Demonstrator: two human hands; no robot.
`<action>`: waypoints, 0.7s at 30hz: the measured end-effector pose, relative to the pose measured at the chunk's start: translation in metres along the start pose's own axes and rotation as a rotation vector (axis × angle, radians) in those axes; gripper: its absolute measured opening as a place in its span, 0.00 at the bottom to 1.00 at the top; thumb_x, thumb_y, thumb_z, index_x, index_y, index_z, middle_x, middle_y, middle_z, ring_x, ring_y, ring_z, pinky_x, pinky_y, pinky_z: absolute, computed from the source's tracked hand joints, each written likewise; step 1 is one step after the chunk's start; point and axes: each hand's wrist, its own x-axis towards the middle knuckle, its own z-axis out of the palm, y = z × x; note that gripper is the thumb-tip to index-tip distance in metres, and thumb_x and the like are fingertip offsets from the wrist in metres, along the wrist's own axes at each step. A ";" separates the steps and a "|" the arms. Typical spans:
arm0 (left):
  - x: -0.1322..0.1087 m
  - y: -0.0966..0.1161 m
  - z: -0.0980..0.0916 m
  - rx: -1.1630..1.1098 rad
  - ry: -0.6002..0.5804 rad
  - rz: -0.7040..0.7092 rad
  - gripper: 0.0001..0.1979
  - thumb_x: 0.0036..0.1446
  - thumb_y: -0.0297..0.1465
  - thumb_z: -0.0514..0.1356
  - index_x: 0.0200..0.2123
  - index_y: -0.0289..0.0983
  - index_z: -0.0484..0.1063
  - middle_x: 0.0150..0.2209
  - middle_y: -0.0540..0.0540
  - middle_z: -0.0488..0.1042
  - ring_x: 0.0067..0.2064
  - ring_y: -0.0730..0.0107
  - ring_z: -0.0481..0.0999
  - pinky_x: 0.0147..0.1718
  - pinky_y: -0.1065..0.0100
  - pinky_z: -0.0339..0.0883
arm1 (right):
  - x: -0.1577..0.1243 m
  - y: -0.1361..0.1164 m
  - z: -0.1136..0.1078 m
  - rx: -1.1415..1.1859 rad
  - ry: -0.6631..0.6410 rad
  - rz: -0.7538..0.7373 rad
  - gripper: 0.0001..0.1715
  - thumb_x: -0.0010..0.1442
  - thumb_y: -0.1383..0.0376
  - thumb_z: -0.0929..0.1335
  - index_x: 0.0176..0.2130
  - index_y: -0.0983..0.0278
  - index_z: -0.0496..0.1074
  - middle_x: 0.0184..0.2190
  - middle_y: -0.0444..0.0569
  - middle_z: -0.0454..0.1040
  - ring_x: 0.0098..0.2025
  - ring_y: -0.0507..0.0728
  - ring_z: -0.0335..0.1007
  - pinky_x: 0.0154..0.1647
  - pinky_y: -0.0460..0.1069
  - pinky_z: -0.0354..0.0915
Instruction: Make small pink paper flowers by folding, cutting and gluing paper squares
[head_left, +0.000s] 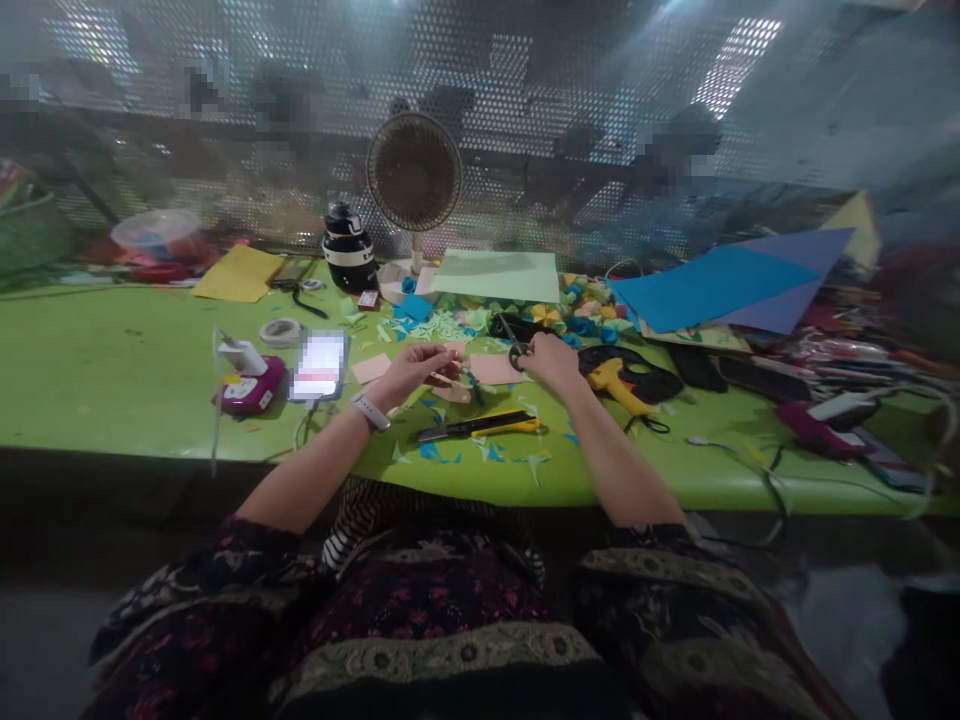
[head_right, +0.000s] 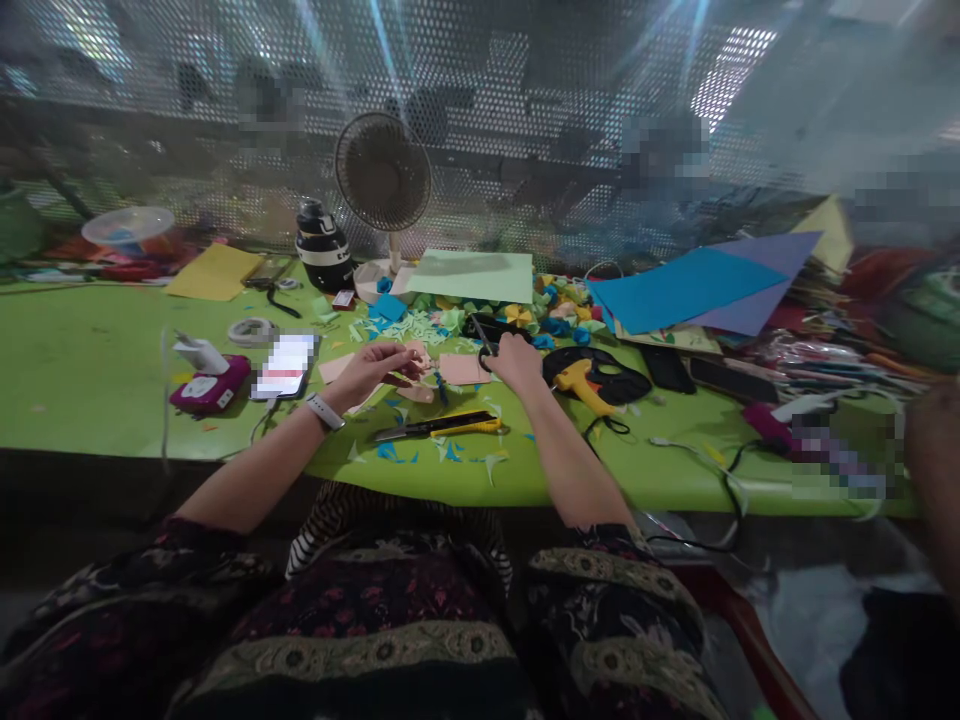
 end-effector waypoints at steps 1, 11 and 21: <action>0.000 0.000 0.000 0.002 -0.004 0.000 0.25 0.46 0.49 0.73 0.32 0.33 0.75 0.33 0.42 0.81 0.33 0.67 0.81 0.33 0.67 0.77 | 0.001 0.000 0.001 -0.005 -0.005 0.007 0.22 0.58 0.57 0.69 0.48 0.68 0.74 0.48 0.62 0.77 0.48 0.65 0.75 0.40 0.51 0.65; 0.003 -0.003 0.001 0.017 -0.048 0.033 0.21 0.58 0.48 0.66 0.35 0.34 0.69 0.34 0.44 0.81 0.33 0.69 0.82 0.34 0.68 0.77 | 0.004 0.006 -0.002 0.071 -0.025 0.022 0.15 0.55 0.59 0.70 0.40 0.66 0.78 0.43 0.59 0.81 0.46 0.65 0.77 0.39 0.50 0.65; 0.001 0.001 0.005 0.030 0.035 0.121 0.19 0.63 0.48 0.61 0.37 0.36 0.66 0.33 0.45 0.82 0.33 0.69 0.82 0.35 0.67 0.76 | -0.016 -0.014 -0.019 0.979 -0.145 -0.122 0.20 0.48 0.53 0.77 0.31 0.64 0.71 0.26 0.47 0.76 0.24 0.51 0.68 0.26 0.47 0.64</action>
